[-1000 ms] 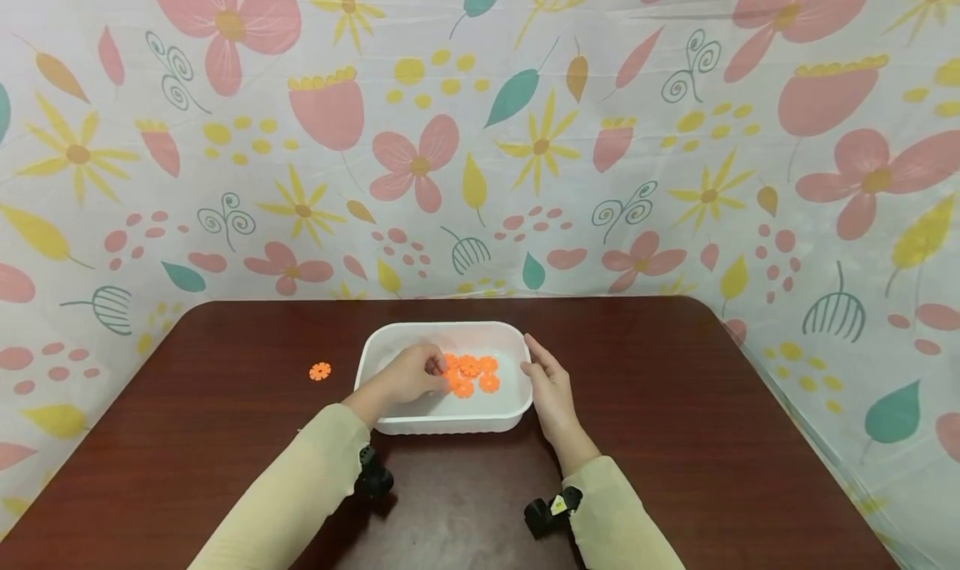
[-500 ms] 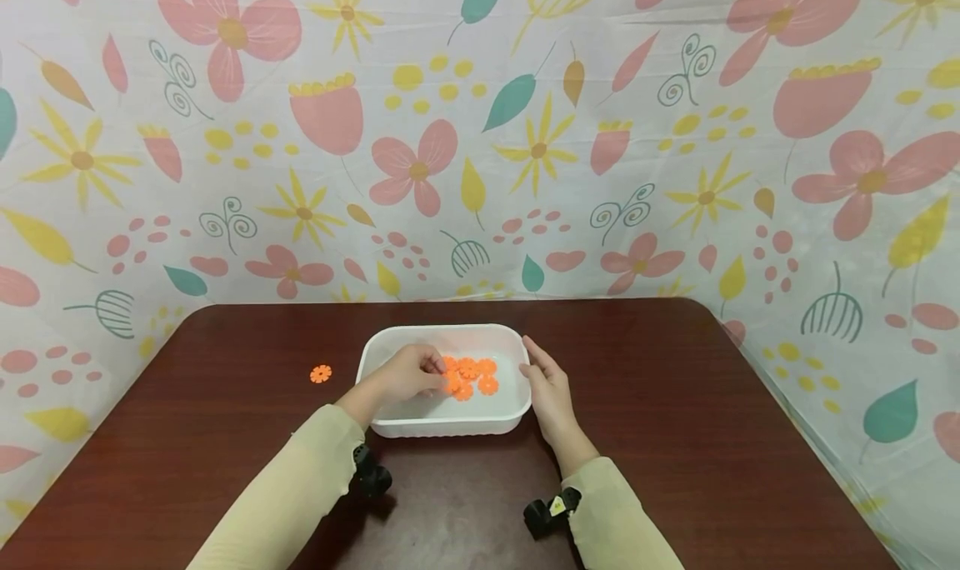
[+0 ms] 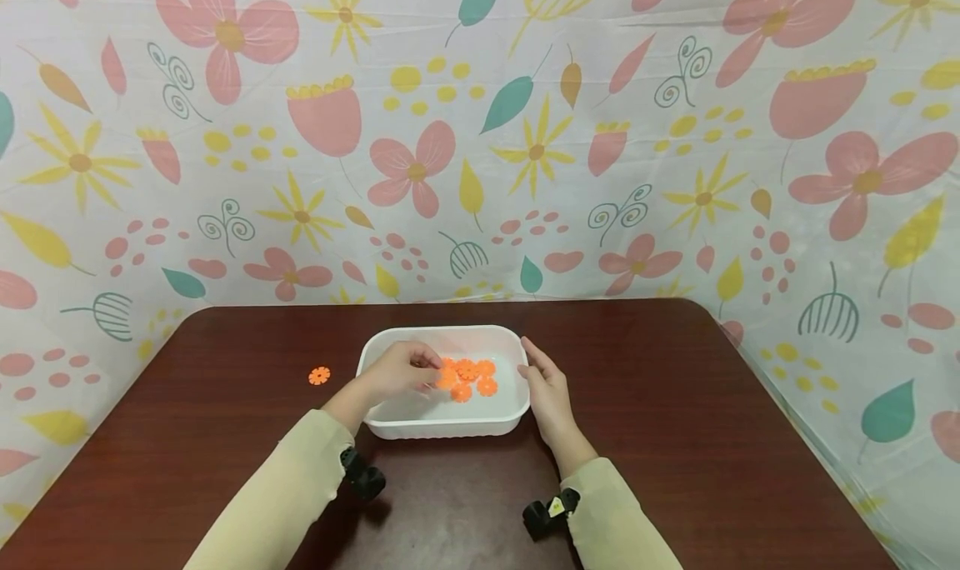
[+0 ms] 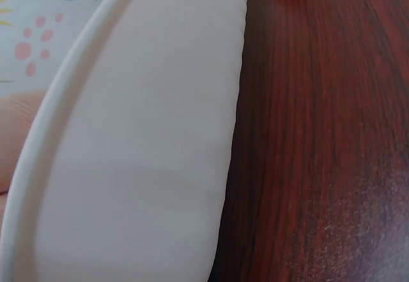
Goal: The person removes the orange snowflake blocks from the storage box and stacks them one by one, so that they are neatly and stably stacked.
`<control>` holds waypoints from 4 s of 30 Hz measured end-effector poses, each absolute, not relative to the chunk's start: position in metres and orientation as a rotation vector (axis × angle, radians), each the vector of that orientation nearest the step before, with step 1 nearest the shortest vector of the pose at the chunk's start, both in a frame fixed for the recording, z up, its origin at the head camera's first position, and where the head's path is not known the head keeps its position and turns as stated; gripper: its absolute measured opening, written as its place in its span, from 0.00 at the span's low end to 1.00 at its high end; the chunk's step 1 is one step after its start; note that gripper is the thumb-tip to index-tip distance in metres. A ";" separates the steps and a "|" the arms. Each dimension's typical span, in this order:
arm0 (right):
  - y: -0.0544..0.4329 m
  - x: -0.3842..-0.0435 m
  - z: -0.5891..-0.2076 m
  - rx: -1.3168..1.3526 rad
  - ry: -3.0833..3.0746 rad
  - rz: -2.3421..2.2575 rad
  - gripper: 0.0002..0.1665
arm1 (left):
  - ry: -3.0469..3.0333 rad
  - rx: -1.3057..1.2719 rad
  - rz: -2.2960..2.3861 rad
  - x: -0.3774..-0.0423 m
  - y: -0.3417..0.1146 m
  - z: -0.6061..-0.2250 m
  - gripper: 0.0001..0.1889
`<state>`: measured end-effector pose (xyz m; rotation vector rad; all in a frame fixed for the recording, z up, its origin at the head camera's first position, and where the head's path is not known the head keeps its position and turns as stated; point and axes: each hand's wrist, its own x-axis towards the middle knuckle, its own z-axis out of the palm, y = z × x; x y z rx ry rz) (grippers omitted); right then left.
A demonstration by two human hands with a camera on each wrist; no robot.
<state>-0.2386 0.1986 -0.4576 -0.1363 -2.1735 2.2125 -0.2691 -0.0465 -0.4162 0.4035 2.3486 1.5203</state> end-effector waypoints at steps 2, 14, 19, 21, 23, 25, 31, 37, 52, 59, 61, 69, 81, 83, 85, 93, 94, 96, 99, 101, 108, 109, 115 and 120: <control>0.198 -0.238 -0.457 -0.137 -2.171 2.214 0.30 | 2.345 0.379 1.529 -0.268 -0.048 -0.416 0.07; 0.199 -0.238 -0.457 -0.145 -2.190 2.215 0.29 | 2.370 0.328 1.588 -0.264 -0.056 -0.412 0.10; 0.199 -0.238 -0.457 -0.147 -2.190 2.218 0.29 | 2.357 0.337 1.621 -0.262 -0.060 -0.410 0.09; 0.199 -0.238 -0.457 -0.146 -2.191 2.219 0.29 | 2.359 0.335 1.622 -0.261 -0.061 -0.409 0.08; 0.199 -0.238 -0.457 -0.145 -2.194 2.216 0.29 | 2.367 0.330 1.621 -0.260 -0.062 -0.407 0.07; 0.199 -0.238 -0.458 -0.146 -2.198 2.214 0.29 | 2.374 0.328 1.619 -0.259 -0.063 -0.405 0.07; 0.199 -0.238 -0.458 -0.141 -2.200 2.209 0.29 | 2.393 0.370 1.626 -0.257 -0.065 -0.404 0.07; 0.199 -0.238 -0.458 -0.142 -2.200 2.207 0.29 | 2.401 0.355 1.626 -0.257 -0.069 -0.403 0.07; 0.200 -0.238 -0.458 -0.134 -2.206 2.213 0.30 | 2.425 0.357 1.653 -0.256 -0.084 -0.399 0.06; 0.199 -0.238 -0.458 -0.144 -2.205 2.211 0.29 | 2.450 0.325 1.673 -0.254 -0.091 -0.396 0.05; 0.199 -0.238 -0.458 -0.147 -2.207 2.206 0.30 | 2.456 0.309 1.676 -0.254 -0.093 -0.396 0.05; 0.199 -0.238 -0.458 -0.151 -2.215 2.206 0.30 | 2.461 0.317 1.709 -0.248 -0.099 -0.391 0.08; 0.199 -0.239 -0.459 -0.146 -2.203 2.213 0.29 | 2.495 0.253 1.749 -0.252 -0.117 -0.392 0.08; 0.199 -0.239 -0.459 -0.145 -2.206 2.211 0.29 | 2.499 0.231 1.753 -0.252 -0.120 -0.392 0.08; 0.199 -0.239 -0.458 -0.141 -2.210 2.208 0.30 | 2.499 0.211 1.762 -0.252 -0.124 -0.393 0.09; 0.200 -0.239 -0.459 -0.129 -2.206 2.213 0.30 | 2.469 0.120 1.854 -0.250 -0.135 -0.397 0.12; 0.200 -0.239 -0.459 -0.130 -2.202 2.215 0.30 | 2.466 0.117 1.870 -0.250 -0.137 -0.398 0.12; 0.200 -0.239 -0.459 -0.130 -2.197 2.215 0.30 | 2.451 0.091 1.914 -0.250 -0.140 -0.400 0.12; 0.200 -0.239 -0.459 -0.133 -2.190 2.216 0.30 | 2.433 0.050 1.966 -0.249 -0.146 -0.405 0.12; 0.200 -0.239 -0.460 -0.132 -2.190 2.216 0.30 | 2.427 0.019 1.990 -0.249 -0.149 -0.408 0.13; 0.200 -0.239 -0.460 -0.134 -2.199 2.210 0.30 | 2.405 -0.053 2.069 -0.249 -0.160 -0.419 0.15; 0.200 -0.239 -0.460 -0.132 -2.200 2.208 0.30 | 2.395 -0.061 2.087 -0.250 -0.161 -0.420 0.15; 0.200 -0.238 -0.459 -0.133 -2.199 2.209 0.29 | 2.384 -0.134 2.112 -0.249 -0.169 -0.426 0.17; 0.199 -0.238 -0.458 -0.128 -2.199 2.218 0.30 | 2.367 -0.196 2.176 -0.248 -0.175 -0.432 0.18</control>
